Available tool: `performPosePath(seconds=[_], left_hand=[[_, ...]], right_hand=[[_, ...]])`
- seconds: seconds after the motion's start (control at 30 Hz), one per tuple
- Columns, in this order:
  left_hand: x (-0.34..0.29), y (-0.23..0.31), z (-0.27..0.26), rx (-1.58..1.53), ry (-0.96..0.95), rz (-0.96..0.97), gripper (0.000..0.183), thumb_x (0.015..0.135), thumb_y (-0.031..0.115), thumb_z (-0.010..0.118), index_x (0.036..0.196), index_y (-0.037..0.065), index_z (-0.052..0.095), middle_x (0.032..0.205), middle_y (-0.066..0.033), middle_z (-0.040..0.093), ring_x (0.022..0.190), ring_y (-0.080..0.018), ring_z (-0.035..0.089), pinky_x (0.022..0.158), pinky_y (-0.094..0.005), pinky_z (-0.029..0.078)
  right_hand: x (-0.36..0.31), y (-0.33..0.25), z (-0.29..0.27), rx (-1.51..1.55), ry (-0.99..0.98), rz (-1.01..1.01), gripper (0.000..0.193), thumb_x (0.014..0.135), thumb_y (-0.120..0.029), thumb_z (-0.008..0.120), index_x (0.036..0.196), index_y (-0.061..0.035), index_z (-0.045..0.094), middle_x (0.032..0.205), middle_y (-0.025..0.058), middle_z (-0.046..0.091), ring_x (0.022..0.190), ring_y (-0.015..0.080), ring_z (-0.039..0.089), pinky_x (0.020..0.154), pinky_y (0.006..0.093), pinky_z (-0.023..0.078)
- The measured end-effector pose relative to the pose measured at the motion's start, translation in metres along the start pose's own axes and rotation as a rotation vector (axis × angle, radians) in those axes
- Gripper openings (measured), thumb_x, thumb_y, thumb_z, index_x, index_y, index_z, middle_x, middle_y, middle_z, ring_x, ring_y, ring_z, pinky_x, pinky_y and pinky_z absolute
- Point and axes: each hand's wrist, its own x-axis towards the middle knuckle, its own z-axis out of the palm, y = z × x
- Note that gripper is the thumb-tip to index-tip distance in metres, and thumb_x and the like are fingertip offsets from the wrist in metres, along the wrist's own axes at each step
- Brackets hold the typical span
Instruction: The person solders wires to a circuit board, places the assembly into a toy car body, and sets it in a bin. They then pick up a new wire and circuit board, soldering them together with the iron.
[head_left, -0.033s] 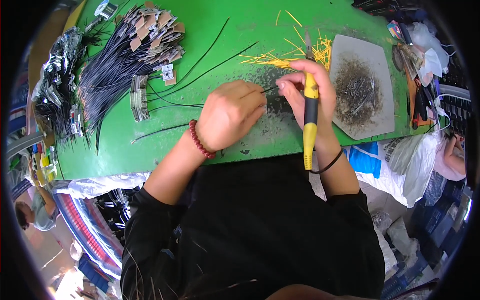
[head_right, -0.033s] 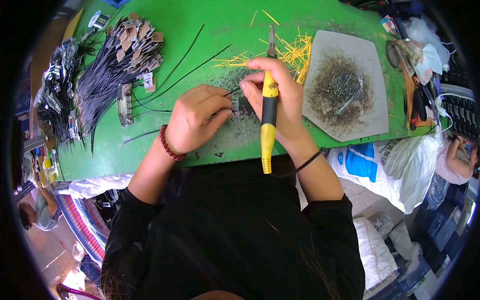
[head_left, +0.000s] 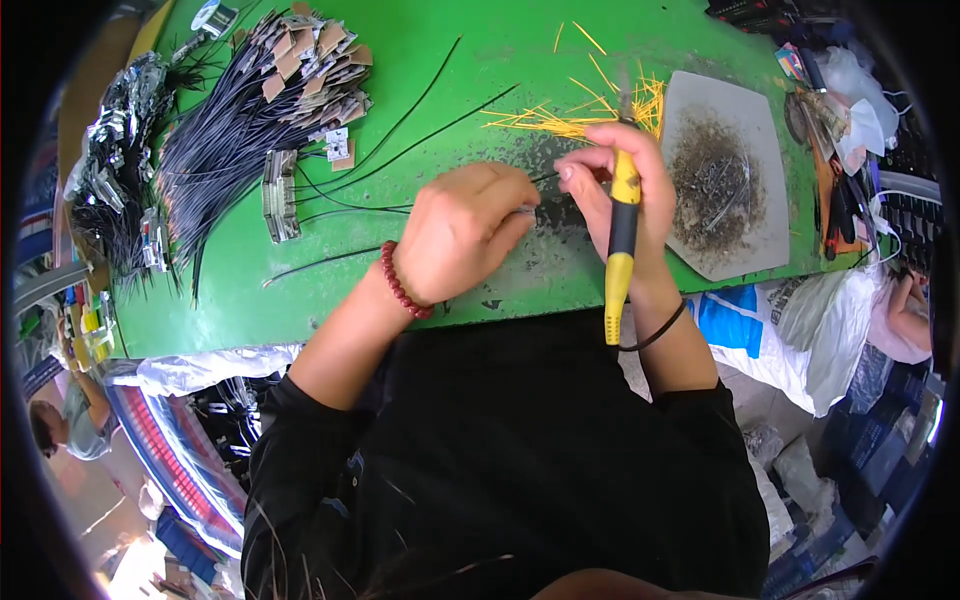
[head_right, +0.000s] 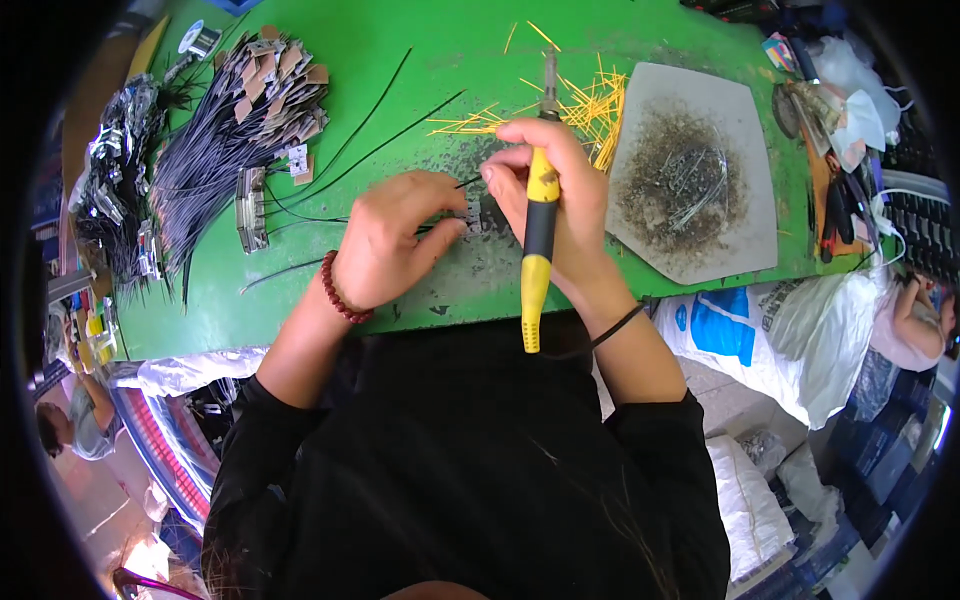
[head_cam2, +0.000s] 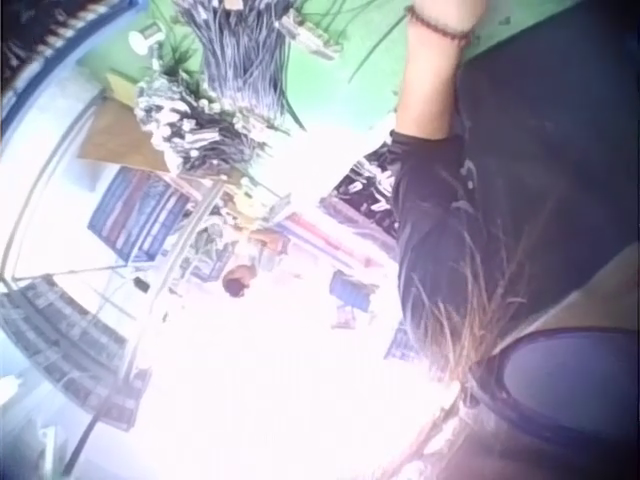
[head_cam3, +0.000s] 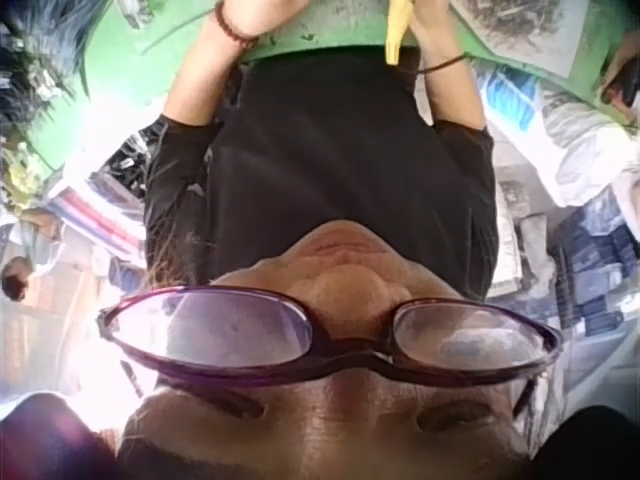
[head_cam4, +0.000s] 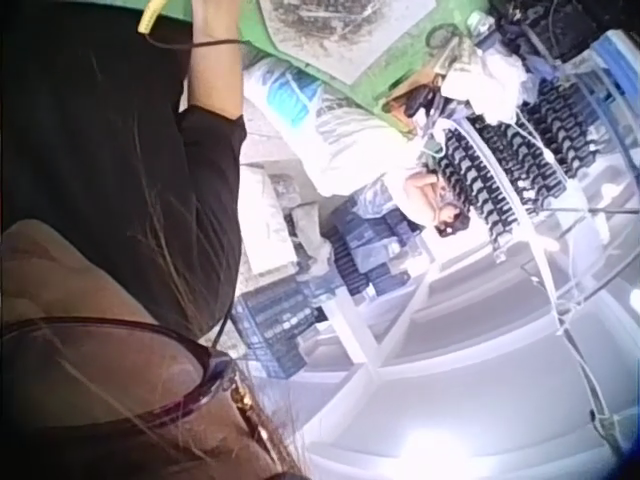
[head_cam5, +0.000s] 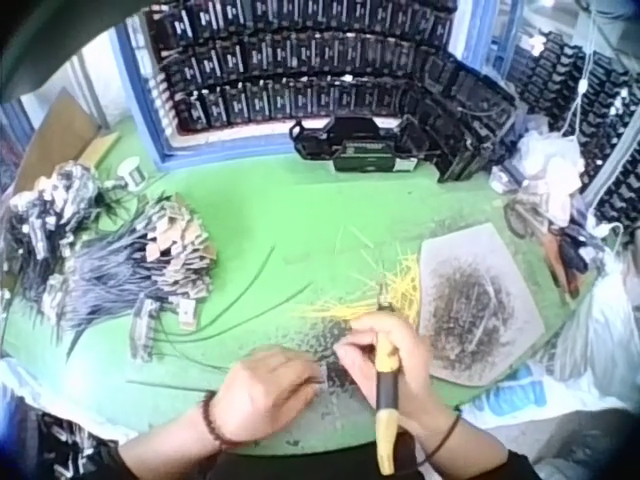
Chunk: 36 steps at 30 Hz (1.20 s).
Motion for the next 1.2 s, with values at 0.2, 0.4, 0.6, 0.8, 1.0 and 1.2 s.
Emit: performPosePath(seconds=[0.2,0.4,0.6,0.8,1.0,1.2], left_hand=[[0.000,0.013,0.005,-0.390,0.151,-0.524,0.008,0.079,0.003,0.071,0.084,0.003,0.064,0.075,-0.0091,0.062,0.059,-0.0216,0.059,0.056,-0.0310,0.049],[-0.002,0.019,0.005,-0.265,0.147,-0.417,0.007,0.077,0.005,0.071,0.081,0.004,0.065,0.075,-0.0104,0.062,0.070,-0.0281,0.062,0.062,-0.0358,0.050],[-0.006,0.021,0.004,-0.258,0.105,-0.498,0.005,0.081,0.006,0.067,0.082,0.004,0.064,0.076,-0.0105,0.062,0.071,-0.0287,0.062,0.062,-0.0365,0.050],[-0.007,0.023,0.003,-0.236,0.089,-0.471,0.004,0.082,0.007,0.066,0.083,0.004,0.063,0.077,-0.0107,0.063,0.071,-0.0291,0.062,0.062,-0.0366,0.050],[-0.007,0.021,0.006,-0.263,0.108,-0.474,0.004,0.082,0.007,0.066,0.082,0.004,0.063,0.077,-0.0111,0.062,0.070,-0.0292,0.062,0.062,-0.0364,0.050],[-0.013,0.021,0.009,-0.316,0.102,-0.464,0.005,0.081,0.005,0.066,0.083,0.003,0.062,0.077,-0.0123,0.062,0.069,-0.0300,0.061,0.061,-0.0363,0.049]], right_hand=[[-0.013,0.008,0.014,0.053,0.067,-0.257,0.036,0.081,0.012,0.068,0.111,-0.0021,0.054,0.088,0.0098,0.067,0.080,0.0154,0.069,0.069,0.0269,0.055],[-0.028,0.008,0.006,0.019,0.005,-0.068,0.038,0.085,0.006,0.067,0.116,-0.0020,0.047,0.083,0.0137,0.067,0.075,0.0166,0.067,0.065,0.0276,0.055],[-0.036,0.008,0.005,0.055,0.039,-0.212,0.038,0.088,0.008,0.061,0.120,-0.0007,0.042,0.094,0.0165,0.065,0.086,0.0221,0.069,0.074,0.0322,0.059],[-0.036,0.009,0.003,0.024,-0.011,-0.193,0.038,0.088,0.010,0.061,0.119,-0.0011,0.043,0.098,0.0135,0.059,0.088,0.0239,0.069,0.074,0.0319,0.059],[-0.040,0.009,-0.002,0.075,0.029,-0.173,0.036,0.088,0.010,0.060,0.119,-0.0010,0.046,0.098,0.0108,0.056,0.089,0.0246,0.069,0.072,0.0322,0.059],[-0.040,0.007,0.003,0.017,-0.005,-0.158,0.033,0.089,0.009,0.060,0.118,-0.0004,0.046,0.099,0.0110,0.058,0.087,0.0221,0.069,0.070,0.0302,0.058]])
